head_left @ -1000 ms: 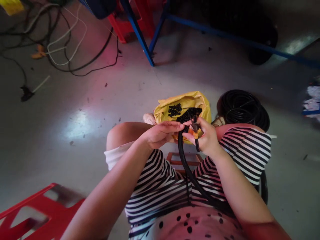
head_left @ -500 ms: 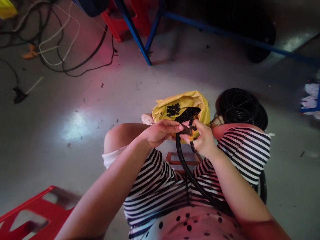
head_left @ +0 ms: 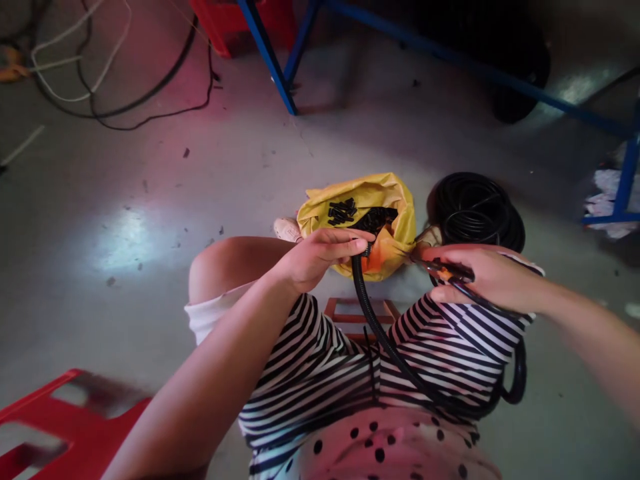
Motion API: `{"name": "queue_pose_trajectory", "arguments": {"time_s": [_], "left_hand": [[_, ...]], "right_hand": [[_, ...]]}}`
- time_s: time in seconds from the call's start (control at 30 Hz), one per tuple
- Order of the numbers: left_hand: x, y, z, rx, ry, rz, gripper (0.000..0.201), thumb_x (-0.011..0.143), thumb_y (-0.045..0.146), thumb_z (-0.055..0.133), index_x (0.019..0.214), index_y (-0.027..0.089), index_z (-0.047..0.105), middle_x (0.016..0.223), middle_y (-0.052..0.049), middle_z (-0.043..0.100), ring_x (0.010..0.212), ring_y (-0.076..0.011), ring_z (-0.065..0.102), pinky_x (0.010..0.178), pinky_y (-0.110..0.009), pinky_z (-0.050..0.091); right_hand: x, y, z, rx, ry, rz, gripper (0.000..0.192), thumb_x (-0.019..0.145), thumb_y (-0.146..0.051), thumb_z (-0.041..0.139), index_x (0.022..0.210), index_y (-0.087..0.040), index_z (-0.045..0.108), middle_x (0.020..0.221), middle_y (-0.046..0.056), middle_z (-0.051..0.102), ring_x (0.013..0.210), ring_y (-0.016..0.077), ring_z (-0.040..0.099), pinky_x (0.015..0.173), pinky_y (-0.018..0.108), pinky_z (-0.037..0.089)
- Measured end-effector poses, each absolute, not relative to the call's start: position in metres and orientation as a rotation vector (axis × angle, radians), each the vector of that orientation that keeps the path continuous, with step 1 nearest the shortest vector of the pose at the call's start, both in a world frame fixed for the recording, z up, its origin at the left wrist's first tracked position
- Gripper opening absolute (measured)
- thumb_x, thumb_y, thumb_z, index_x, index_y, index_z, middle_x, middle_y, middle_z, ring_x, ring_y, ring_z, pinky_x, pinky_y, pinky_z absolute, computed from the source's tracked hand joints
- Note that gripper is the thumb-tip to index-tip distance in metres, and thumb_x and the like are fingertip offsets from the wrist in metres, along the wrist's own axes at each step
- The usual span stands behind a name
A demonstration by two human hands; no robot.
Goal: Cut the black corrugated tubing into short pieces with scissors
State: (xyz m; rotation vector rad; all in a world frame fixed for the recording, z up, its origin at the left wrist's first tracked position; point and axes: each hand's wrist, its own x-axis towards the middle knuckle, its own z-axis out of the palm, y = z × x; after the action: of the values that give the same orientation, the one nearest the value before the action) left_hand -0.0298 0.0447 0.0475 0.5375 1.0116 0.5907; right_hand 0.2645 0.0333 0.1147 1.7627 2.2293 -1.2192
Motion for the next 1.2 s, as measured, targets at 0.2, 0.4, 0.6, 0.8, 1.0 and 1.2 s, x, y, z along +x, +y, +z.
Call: {"name": "queue_pose_trajectory", "arguments": {"time_s": [0.2,0.4,0.6,0.8,1.0,1.2], "left_hand": [[-0.024,0.042,0.050,0.586,0.926,0.621,0.029,0.073,0.029,0.086,0.099,0.015,0.083,0.102,-0.012,0.079,0.097,-0.0248,0.071,0.088,-0.035,0.054],[-0.022,0.040,0.049,0.621,0.898,0.646,0.027,0.077,0.030,0.084,0.099,0.015,0.083,0.106,-0.012,0.079,0.103,-0.0257,0.071,0.094,-0.035,0.054],[-0.017,0.043,0.055,0.583,0.964,0.680,0.018,0.073,0.026,0.088,0.086,0.015,0.083,0.100,-0.011,0.079,0.102,-0.0243,0.070,0.094,-0.032,0.052],[-0.013,0.042,0.053,0.552,0.951,0.666,0.029,0.069,0.034,0.091,0.089,0.015,0.083,0.101,-0.010,0.079,0.099,-0.0250,0.071,0.094,-0.035,0.054],[-0.009,0.041,0.050,0.633,0.996,0.645,0.035,0.070,0.042,0.089,0.092,0.017,0.083,0.104,-0.009,0.080,0.101,-0.0242,0.071,0.101,-0.038,0.052],[-0.007,0.039,0.052,0.639,0.980,0.652,0.040,0.072,0.044,0.087,0.103,0.019,0.082,0.098,-0.007,0.081,0.101,-0.0240,0.072,0.102,-0.039,0.052]], "right_hand": [[0.230,0.074,0.122,1.235,2.128,-1.256,0.048,0.072,-0.068,0.076,0.064,-0.022,0.064,0.052,-0.002,0.056,0.044,0.0111,0.046,0.048,0.028,0.028],[0.206,0.080,0.119,1.220,2.110,-1.150,0.051,0.068,-0.071,0.077,0.067,-0.022,0.064,0.055,0.001,0.059,0.042,0.0115,0.046,0.047,0.029,0.029],[0.201,0.085,0.117,1.248,2.110,-1.176,0.051,0.067,-0.070,0.078,0.062,-0.022,0.062,0.051,0.000,0.057,0.040,0.0112,0.045,0.048,0.029,0.029],[0.195,0.080,0.120,1.363,2.006,-1.093,0.055,0.062,-0.075,0.079,0.060,-0.022,0.063,0.052,0.002,0.057,0.046,0.0145,0.048,0.053,0.031,0.031],[0.195,0.077,0.123,1.290,1.911,-1.037,0.061,0.070,-0.081,0.066,0.072,-0.020,0.068,0.063,0.004,0.063,0.056,0.0167,0.055,0.057,0.029,0.034],[0.195,0.085,0.133,1.228,1.865,-1.010,0.062,0.072,-0.081,0.061,0.081,-0.020,0.072,0.069,0.005,0.067,0.061,0.0181,0.058,0.059,0.029,0.034]]}}
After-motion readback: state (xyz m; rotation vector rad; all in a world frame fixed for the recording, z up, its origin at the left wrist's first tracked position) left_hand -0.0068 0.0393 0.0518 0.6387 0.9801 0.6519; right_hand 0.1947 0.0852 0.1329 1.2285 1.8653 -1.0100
